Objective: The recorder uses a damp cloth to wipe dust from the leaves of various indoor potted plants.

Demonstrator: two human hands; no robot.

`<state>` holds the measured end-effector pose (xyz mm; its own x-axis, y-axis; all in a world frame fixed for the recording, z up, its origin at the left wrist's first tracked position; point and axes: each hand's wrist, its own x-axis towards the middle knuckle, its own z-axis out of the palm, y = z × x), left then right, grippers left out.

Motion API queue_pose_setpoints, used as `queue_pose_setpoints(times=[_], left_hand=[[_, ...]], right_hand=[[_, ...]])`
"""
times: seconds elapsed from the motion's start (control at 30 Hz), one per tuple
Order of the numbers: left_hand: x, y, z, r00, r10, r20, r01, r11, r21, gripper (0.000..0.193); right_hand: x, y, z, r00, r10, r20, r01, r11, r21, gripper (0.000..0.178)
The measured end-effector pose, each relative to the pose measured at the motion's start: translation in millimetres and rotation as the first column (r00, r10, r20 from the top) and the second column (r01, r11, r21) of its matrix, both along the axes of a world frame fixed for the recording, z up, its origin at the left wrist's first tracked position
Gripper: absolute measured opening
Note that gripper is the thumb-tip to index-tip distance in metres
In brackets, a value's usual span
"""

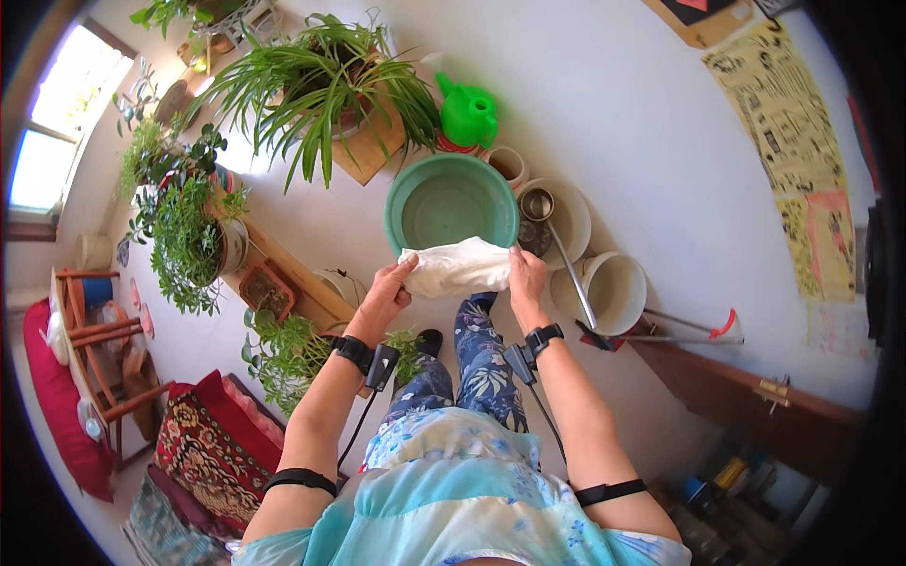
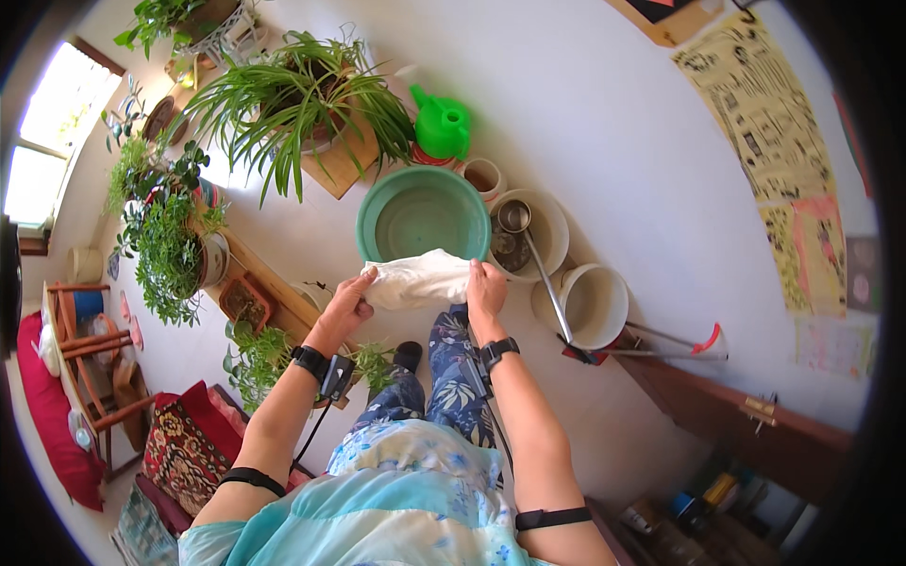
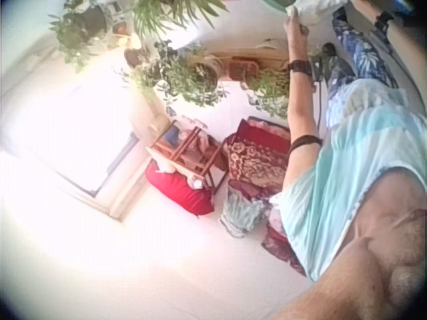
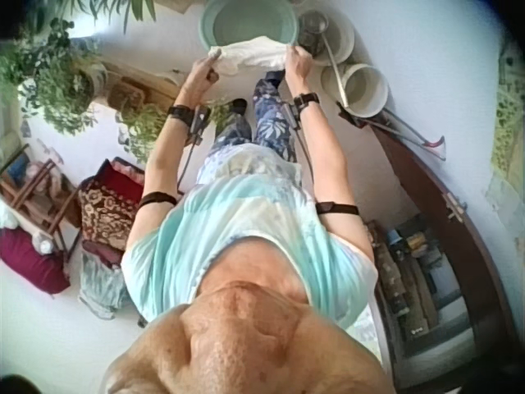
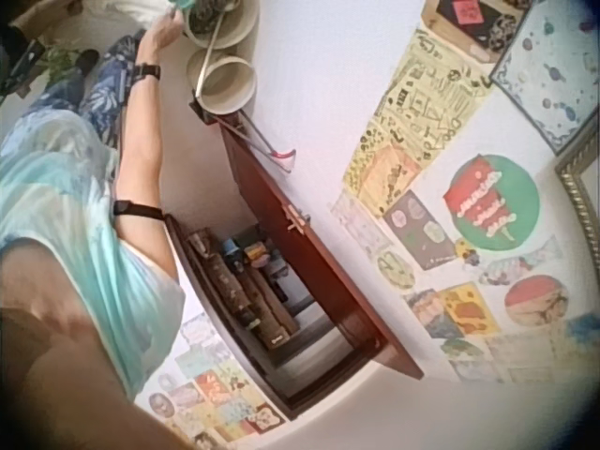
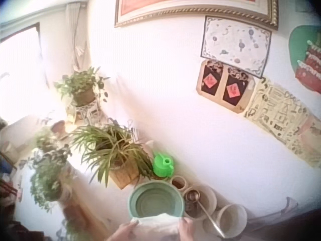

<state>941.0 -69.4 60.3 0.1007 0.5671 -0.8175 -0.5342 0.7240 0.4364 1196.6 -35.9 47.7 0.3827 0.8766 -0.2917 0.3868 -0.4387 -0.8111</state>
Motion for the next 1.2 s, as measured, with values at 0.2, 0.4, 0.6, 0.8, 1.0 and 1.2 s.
queue_pose_setpoints(times=[0.2,0.4,0.6,0.8,1.0,1.2], left_hand=[[-4,34,-21,0.979,0.082,-0.188,-0.089,0.996,-0.027,0.031],[21,51,-70,0.935,0.313,-0.164,-0.326,0.943,-0.06,0.041],[34,48,-121,0.957,0.291,-0.018,-0.291,0.95,-0.111,0.073],[34,72,-157,0.966,0.253,-0.056,-0.258,0.96,-0.108,0.081],[39,88,-190,0.956,0.292,-0.027,-0.293,0.944,-0.149,0.09],[36,76,-223,0.791,0.563,0.241,-0.537,0.826,-0.169,0.07]], right_hand=[[-7,81,-32,0.982,0.169,0.085,-0.157,0.979,-0.132,0.034],[6,107,-112,0.973,0.185,-0.135,-0.213,0.949,-0.233,0.039],[1,121,-151,0.923,0.335,-0.189,-0.384,0.831,-0.402,0.067],[-19,149,-198,0.952,0.208,-0.223,-0.285,0.864,-0.414,0.079],[-73,124,-232,0.933,0.308,-0.187,-0.359,0.745,-0.562,0.062],[-116,81,-164,0.723,0.451,-0.523,-0.662,0.669,-0.338,0.033]])
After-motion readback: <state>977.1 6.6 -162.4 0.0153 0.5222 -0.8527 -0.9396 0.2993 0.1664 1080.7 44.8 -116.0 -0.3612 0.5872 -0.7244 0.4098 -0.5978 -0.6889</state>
